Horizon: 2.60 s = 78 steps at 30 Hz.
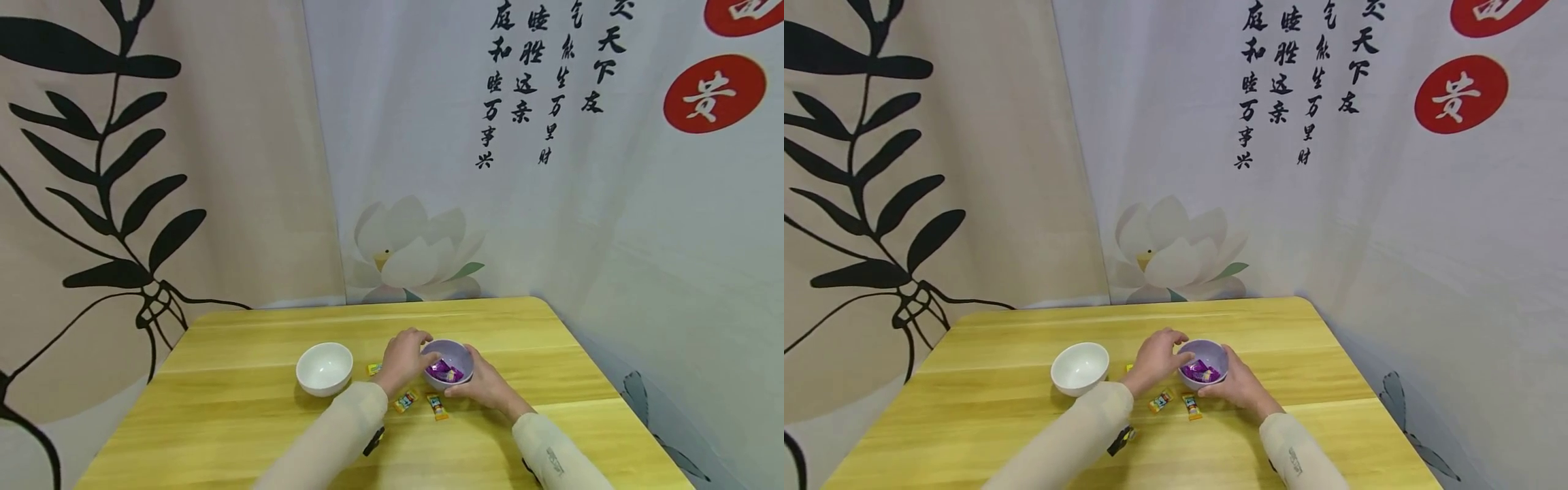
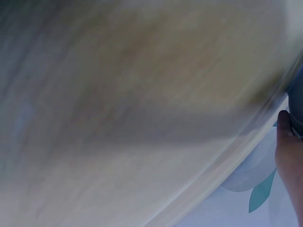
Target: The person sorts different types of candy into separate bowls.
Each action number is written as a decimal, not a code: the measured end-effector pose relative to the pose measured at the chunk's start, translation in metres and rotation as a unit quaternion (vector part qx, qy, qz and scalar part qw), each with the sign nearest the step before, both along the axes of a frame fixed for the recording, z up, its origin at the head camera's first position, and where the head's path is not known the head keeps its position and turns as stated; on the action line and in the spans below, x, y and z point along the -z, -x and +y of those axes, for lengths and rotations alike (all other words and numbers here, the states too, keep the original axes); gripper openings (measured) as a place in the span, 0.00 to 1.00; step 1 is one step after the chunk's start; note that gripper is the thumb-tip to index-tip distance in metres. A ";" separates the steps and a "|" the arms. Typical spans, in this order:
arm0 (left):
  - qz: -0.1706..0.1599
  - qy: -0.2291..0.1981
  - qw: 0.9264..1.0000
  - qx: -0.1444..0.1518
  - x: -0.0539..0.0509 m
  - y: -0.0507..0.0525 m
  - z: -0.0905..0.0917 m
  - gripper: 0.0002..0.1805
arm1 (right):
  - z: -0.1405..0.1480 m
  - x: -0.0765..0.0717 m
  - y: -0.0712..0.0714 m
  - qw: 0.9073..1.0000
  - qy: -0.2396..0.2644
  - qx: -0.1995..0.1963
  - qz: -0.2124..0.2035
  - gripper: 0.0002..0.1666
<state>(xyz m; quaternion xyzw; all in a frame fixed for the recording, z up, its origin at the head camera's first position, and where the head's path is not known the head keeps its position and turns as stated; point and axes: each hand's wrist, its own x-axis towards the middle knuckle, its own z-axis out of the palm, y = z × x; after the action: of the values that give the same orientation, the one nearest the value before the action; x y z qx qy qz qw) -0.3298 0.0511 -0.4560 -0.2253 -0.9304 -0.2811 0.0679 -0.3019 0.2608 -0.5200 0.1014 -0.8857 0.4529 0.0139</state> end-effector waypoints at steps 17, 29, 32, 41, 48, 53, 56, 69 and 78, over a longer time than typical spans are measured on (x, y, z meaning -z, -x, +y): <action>0.010 -0.045 0.999 0.026 -0.020 -0.040 -0.059 0.21 | 0.005 0.001 0.003 1.000 -0.001 0.018 -0.007 0.68; 0.023 -0.053 0.998 0.017 0.003 -0.073 -0.123 0.19 | 0.002 0.001 0.002 1.000 -0.006 0.017 -0.012 0.69; 0.016 -0.058 0.998 -0.002 0.012 -0.081 -0.137 0.19 | 0.001 0.002 0.002 1.000 -0.002 0.015 -0.015 0.69; -0.005 -0.051 0.996 -0.077 0.031 -0.101 -0.173 0.19 | -0.001 0.000 0.001 1.000 -0.005 0.016 -0.013 0.70; 0.017 -0.008 0.995 -0.102 0.052 -0.100 -0.182 0.19 | 0.000 -0.001 0.002 1.000 -0.007 0.012 -0.009 0.69; 0.028 0.015 0.992 -0.123 0.061 -0.096 -0.182 0.20 | 0.000 0.000 0.002 1.000 -0.012 0.011 -0.016 0.69; 0.034 0.025 0.991 -0.124 0.063 -0.095 -0.179 0.20 | 0.000 -0.001 0.001 1.000 -0.017 0.011 -0.017 0.68; 0.053 0.054 0.991 -0.111 0.070 -0.092 -0.175 0.14 | 0.000 -0.001 0.001 1.000 -0.019 0.008 -0.017 0.67; 0.048 0.063 0.991 -0.104 0.070 -0.089 -0.172 0.17 | 0.002 0.000 0.003 1.000 -0.016 0.007 -0.007 0.67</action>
<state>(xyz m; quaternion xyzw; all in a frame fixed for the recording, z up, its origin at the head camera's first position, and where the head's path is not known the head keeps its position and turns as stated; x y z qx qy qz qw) -0.2406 -0.1206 -0.5259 -0.1446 -0.9603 -0.2024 0.1265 -0.3045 0.2623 -0.5201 0.0926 -0.8935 0.4393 0.0090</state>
